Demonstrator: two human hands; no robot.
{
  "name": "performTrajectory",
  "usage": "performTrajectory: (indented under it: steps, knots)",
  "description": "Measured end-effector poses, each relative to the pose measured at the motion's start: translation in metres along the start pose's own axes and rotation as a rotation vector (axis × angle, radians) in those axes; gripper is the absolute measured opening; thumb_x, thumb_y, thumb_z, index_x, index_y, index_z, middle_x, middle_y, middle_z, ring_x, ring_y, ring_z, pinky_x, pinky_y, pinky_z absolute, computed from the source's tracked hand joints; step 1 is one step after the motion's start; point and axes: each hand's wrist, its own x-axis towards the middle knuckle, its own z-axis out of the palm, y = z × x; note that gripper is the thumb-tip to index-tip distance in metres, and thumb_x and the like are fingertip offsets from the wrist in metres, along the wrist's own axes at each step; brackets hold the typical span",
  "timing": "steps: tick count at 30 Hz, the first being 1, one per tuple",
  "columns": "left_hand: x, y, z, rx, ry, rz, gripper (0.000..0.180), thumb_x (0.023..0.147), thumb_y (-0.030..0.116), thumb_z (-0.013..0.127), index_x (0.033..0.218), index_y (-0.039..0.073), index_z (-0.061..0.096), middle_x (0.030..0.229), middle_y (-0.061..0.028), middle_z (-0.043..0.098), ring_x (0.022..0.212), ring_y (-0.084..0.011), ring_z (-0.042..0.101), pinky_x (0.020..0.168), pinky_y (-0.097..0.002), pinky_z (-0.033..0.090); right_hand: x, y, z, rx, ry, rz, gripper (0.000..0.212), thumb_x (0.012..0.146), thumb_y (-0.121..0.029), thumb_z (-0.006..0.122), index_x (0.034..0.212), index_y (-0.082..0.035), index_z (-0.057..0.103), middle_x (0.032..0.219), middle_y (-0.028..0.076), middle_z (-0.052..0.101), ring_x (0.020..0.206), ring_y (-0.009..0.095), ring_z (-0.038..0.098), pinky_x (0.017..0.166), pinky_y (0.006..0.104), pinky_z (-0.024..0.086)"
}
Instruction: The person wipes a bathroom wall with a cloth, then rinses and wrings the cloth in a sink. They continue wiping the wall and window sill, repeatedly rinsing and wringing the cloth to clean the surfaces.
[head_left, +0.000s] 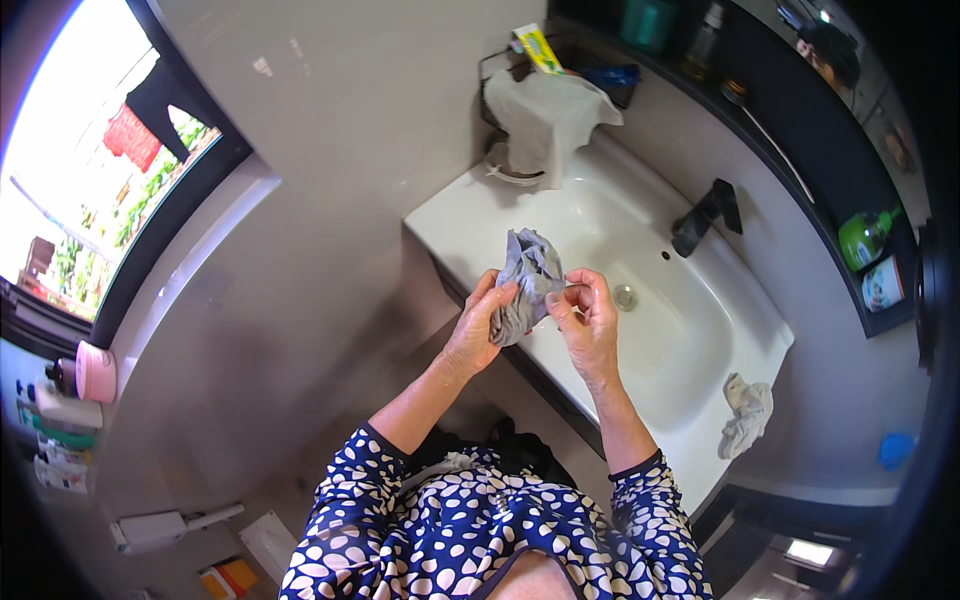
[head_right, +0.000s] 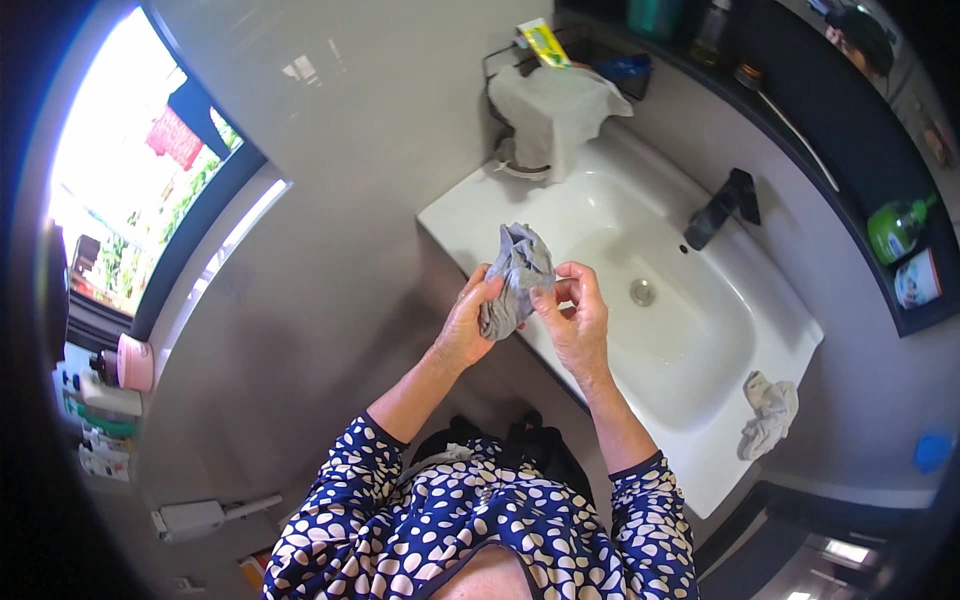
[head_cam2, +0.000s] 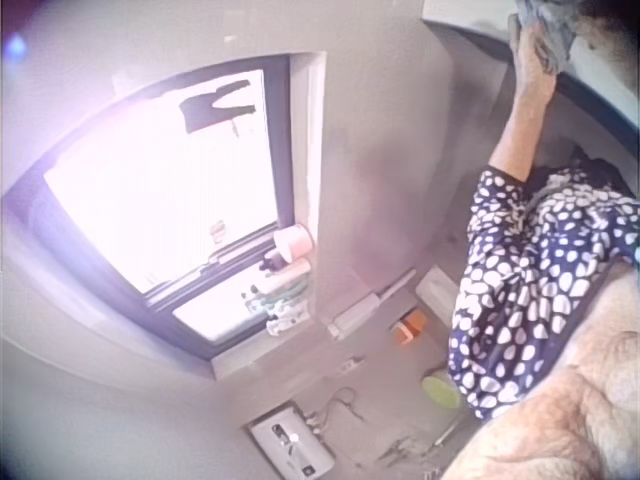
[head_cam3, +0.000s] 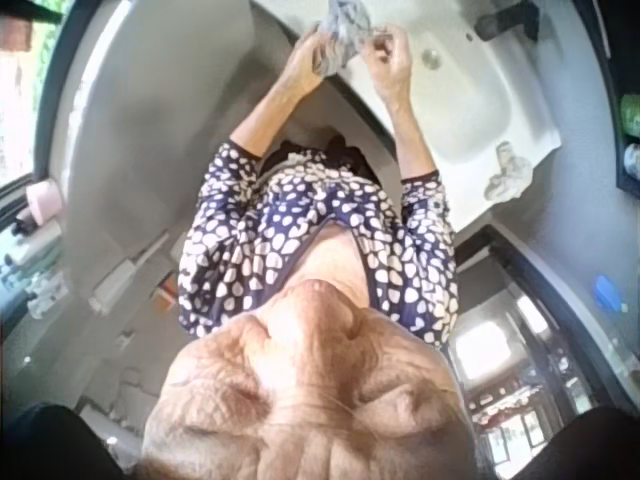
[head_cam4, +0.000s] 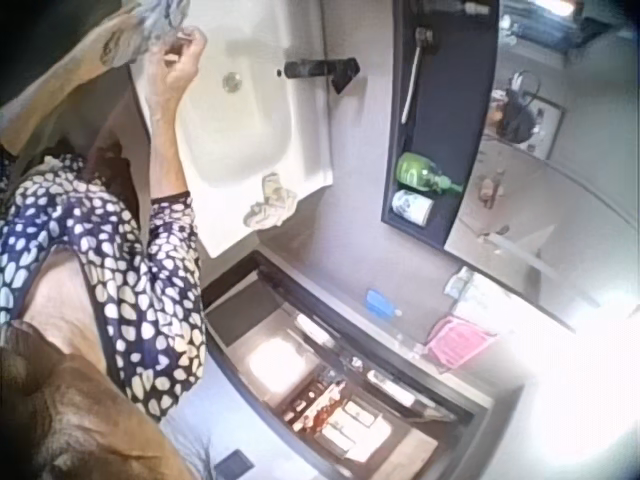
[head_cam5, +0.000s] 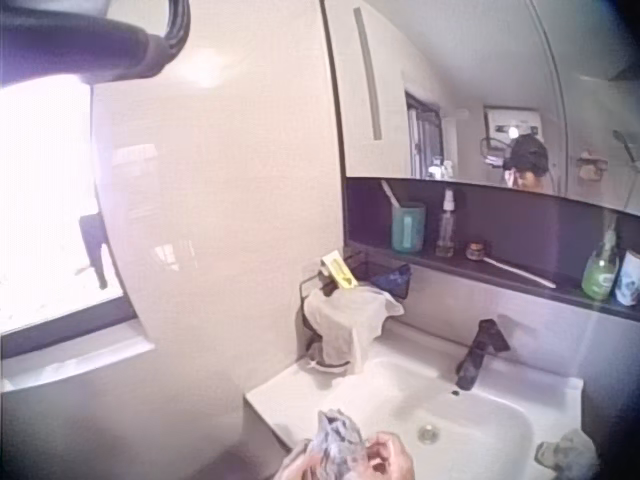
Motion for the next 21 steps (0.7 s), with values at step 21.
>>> performTrajectory:
  steps: [21]
  knots:
    - [-0.093, 0.143, -0.086, -0.007, -0.003, 0.254, 0.022, 0.092, 0.021, 0.05, 0.111, 0.011, 0.049, 0.107, -0.0056, 0.058, 0.098, -0.0202, 0.059, 0.084, -0.0365, 0.05, -0.035, -0.032, 0.138, 0.011, -0.301, -0.059, 0.04, 0.072, -0.023, 0.065, 0.105, -0.005, 0.05, 0.109, 0.006, 0.05, 0.102, 0.02, 0.046, 0.091, 0.0346, 0.035]
